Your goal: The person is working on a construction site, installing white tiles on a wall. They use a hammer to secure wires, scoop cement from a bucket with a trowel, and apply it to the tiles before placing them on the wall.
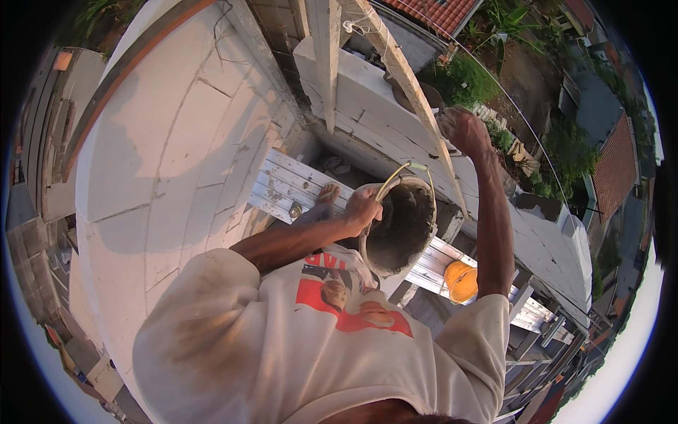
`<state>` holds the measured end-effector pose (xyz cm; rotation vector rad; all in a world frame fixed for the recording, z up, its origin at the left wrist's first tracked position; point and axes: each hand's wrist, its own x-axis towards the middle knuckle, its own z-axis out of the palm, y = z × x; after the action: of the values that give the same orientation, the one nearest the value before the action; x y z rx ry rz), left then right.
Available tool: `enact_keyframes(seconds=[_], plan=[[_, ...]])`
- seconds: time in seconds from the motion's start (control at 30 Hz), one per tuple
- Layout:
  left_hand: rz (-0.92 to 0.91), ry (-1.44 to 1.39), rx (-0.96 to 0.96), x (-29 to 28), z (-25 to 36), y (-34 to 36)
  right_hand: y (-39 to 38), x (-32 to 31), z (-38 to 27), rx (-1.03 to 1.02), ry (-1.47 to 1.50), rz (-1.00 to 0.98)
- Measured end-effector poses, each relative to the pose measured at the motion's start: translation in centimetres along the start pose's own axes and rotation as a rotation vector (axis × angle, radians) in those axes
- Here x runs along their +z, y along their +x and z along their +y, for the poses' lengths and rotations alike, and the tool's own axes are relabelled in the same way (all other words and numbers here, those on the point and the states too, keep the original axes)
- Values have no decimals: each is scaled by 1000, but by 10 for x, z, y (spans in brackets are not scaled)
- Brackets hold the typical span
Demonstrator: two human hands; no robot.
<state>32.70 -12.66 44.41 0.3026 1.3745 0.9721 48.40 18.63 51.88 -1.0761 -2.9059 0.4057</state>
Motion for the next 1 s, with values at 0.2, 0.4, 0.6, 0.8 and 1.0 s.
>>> enact_keyframes(seconds=[0.2,0.4,0.6,0.8,1.0], plan=[[87,0,-48,-24,10,-2,0,-7,-28,96,-93,-35],[-40,51,-80,-26,-22,46,-71,-8,-10,308,-104,90],[-163,-56,-146,-15,-25,54,-229,29,-72,781,427,401],[-183,109,-195,1,-39,72,-333,111,-212,1247,793,273],[-298,356,-318,52,-88,101,-334,248,-232,1416,855,216]])
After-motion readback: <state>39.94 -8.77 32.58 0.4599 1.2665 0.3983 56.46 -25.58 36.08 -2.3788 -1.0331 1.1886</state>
